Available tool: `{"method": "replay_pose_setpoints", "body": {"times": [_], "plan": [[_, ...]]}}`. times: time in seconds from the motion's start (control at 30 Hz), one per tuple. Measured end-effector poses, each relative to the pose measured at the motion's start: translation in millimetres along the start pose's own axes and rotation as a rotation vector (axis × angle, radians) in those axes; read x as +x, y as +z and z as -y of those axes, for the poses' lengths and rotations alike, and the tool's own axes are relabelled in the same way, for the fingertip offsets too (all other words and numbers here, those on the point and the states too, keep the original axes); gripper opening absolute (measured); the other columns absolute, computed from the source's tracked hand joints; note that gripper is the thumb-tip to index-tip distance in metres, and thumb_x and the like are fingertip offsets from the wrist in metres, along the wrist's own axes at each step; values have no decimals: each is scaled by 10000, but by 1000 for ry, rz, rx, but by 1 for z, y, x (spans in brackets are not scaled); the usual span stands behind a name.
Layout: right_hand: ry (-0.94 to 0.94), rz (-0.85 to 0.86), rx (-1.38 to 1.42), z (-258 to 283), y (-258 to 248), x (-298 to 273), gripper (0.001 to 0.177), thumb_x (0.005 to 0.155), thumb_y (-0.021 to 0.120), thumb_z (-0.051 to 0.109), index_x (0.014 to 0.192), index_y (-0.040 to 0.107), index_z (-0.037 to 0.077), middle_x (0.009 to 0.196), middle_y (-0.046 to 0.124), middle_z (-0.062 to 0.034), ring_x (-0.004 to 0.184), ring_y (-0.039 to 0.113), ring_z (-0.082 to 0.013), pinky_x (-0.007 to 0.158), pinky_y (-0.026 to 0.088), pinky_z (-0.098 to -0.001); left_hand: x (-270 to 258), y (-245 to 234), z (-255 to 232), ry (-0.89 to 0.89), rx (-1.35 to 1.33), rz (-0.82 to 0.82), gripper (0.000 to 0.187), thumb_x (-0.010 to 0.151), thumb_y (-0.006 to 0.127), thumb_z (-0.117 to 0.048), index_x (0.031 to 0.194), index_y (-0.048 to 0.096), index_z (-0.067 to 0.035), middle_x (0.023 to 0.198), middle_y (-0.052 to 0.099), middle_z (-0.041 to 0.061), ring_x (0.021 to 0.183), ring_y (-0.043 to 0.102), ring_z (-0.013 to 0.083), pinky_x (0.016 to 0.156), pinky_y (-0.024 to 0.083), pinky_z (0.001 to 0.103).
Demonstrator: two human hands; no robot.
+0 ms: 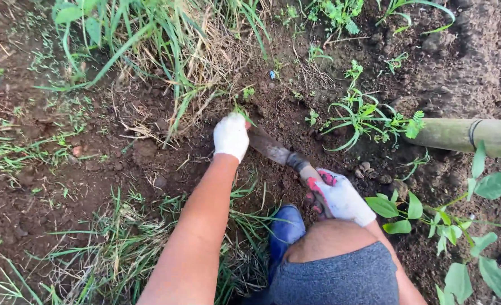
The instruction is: Removing weeds from a garden bed using a small hand tool and manual pulling.
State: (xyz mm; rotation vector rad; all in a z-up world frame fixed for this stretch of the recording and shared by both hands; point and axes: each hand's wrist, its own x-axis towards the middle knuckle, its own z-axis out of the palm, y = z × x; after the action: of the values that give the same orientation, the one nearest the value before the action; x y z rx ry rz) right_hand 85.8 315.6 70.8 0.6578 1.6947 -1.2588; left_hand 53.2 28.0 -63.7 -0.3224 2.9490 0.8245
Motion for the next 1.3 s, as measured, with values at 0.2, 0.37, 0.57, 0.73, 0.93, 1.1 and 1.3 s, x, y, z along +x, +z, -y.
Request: {"method": "replay_pose_setpoints", "body": {"times": [0.2, 0.37, 0.57, 0.73, 0.93, 1.1, 1.3], "plan": [[-57, 26, 60, 13, 8, -14, 390, 915, 649, 143, 1302, 632, 106, 810, 672, 22, 634, 613, -119, 479, 462, -304, -60, -65, -28, -19, -120, 118, 122, 846, 666, -170, 815, 698, -56, 914, 707, 191, 866, 702, 401, 782, 547, 510], [-220, 42, -393, 43, -12, -52, 467, 902, 714, 145, 1365, 666, 101, 862, 707, -25, 700, 596, -97, 597, 511, -265, -122, -138, 11, -146, 207, 698, 260, 826, 750, -301, 964, 758, -81, 1063, 734, 210, 996, 724, 371, 904, 576, 461], [-280, 218, -455, 77, 42, -72, 489, 859, 726, 144, 1343, 662, 108, 885, 710, 43, 745, 630, -51, 626, 542, -245, -134, -138, 68, -475, 123, 267, 434, 791, 820, -449, 976, 756, -62, 1013, 732, 202, 960, 717, 370, 857, 570, 479], [-120, 202, -570, 84, 96, -71, 285, 955, 650, 241, 1167, 708, 59, 728, 631, 2, 527, 559, -114, 443, 442, -279, -125, -74, 99, -461, -12, -65, 379, 827, 796, -420, 989, 754, -80, 1004, 717, 201, 955, 685, 380, 830, 545, 495], [-123, 196, -520, 68, 123, -43, 204, 917, 658, 252, 1102, 693, 174, 671, 625, 20, 480, 536, -91, 396, 410, -261, -110, -29, 113, -464, -449, -460, 194, 912, 711, -175, 1053, 750, -47, 994, 745, 168, 869, 721, 312, 793, 556, 401], [-108, 223, -458, 42, 138, -16, 206, 966, 641, 285, 1051, 652, 98, 674, 615, 14, 483, 533, -99, 396, 386, -264, -115, -42, 99, -769, -1336, -415, 135, 1027, 550, -72, 956, 661, -45, 811, 660, 44, 616, 583, 162, 532, 439, 272], [-75, 228, -519, 82, 101, -68, 344, 951, 637, 254, 1274, 684, 148, 752, 617, 15, 586, 547, -91, 483, 451, -257, -157, -126, 106, -482, -622, 482, 206, 908, 645, -118, 1062, 776, -77, 973, 783, 79, 870, 725, 179, 833, 541, 327]]}}
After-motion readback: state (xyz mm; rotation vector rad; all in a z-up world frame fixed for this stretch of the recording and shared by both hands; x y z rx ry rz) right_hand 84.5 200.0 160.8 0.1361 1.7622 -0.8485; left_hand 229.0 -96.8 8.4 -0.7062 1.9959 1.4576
